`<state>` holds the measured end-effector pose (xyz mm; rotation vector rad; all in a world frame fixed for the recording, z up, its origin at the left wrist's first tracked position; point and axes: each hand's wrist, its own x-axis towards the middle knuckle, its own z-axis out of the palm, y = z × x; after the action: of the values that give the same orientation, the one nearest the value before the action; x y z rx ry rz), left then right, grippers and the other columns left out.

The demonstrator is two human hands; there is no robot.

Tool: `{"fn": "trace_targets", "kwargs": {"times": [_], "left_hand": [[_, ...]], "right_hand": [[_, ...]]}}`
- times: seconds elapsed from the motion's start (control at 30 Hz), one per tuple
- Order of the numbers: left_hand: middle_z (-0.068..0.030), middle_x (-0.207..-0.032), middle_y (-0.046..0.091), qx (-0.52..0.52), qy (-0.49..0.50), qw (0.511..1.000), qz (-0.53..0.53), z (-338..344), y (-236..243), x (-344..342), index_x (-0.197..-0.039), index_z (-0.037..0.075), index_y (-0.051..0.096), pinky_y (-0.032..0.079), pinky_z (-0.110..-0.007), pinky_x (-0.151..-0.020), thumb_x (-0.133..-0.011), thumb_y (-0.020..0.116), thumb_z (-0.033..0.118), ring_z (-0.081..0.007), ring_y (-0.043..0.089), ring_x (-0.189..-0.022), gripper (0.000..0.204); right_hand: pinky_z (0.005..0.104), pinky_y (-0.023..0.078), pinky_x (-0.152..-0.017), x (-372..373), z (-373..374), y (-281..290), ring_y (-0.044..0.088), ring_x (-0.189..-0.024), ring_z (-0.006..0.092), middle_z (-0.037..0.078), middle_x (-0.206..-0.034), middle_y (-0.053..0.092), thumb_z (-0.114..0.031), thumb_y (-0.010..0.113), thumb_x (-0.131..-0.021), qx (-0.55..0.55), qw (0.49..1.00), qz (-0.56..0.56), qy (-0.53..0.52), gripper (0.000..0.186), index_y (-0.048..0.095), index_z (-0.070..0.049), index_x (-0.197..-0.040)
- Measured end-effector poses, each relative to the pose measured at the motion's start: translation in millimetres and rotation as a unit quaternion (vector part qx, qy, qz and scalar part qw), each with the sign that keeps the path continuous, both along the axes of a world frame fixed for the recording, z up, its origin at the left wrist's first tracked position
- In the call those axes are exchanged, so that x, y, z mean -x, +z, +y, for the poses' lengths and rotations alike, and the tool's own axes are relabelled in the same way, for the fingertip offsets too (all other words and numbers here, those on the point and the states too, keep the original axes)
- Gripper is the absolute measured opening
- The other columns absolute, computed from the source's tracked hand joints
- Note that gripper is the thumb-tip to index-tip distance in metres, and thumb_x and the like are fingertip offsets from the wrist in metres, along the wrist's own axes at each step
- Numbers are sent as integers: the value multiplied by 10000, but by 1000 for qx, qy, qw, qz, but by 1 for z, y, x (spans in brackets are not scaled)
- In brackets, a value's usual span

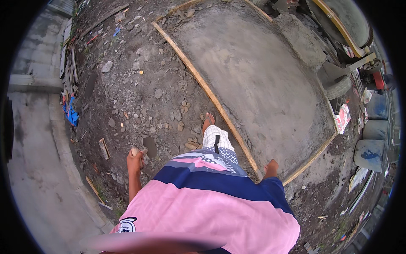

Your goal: The person uses a hoe to spread and level wet concrete within a wooden frame on the ground. They repeatedly pull and push the tool to distribute the material evenly across the surface.

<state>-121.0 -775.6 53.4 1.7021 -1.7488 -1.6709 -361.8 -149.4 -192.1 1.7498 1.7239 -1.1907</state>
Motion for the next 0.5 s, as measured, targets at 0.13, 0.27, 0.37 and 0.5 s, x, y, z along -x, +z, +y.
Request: {"fn": "trace_targets", "kwargs": {"times": [0.13, 0.27, 0.37, 0.5], "left_hand": [[-44, -645, 511, -52, 245, 964, 86, -55, -16, 8, -868, 53, 519, 435, -298, -430, -801, 630, 99, -139, 510, -498, 137], [-43, -673, 499, -105, 334, 931, 108, -83, -22, 17, -829, 59, 521, 450, -312, -483, -812, 620, 84, -162, 515, -552, 103], [-31, -667, 492, -132, 358, 917, 119, -89, -26, 26, -818, 69, 530, 439, -312, -492, -813, 627, 95, -165, 502, -554, 101], [-22, -655, 487, -137, 354, 917, 123, -115, -31, 43, -824, 75, 538, 413, -313, -475, -813, 637, 124, -157, 485, -547, 111]], "right_hand": [[506, 480, -742, -2, -37, 7, 558, -948, 350, 202, -1122, 516, -311, 513, -905, 25, 998, -26, -61, 440, 444, -46, -1249], [519, 478, -821, 99, -152, 30, 584, -957, 363, 193, -1120, 553, -293, 532, -901, 72, 997, 1, 16, 450, 457, -34, -1262], [387, 512, -736, 247, -278, 90, 586, -844, 253, 146, -1042, 562, -265, 519, -904, 213, 936, 203, 191, 397, 502, -19, -1216], [339, 487, -797, 397, -456, 267, 571, -889, 186, 75, -1002, 581, -406, 559, -934, 343, 750, 413, 385, 459, 539, -48, -1221]]}}
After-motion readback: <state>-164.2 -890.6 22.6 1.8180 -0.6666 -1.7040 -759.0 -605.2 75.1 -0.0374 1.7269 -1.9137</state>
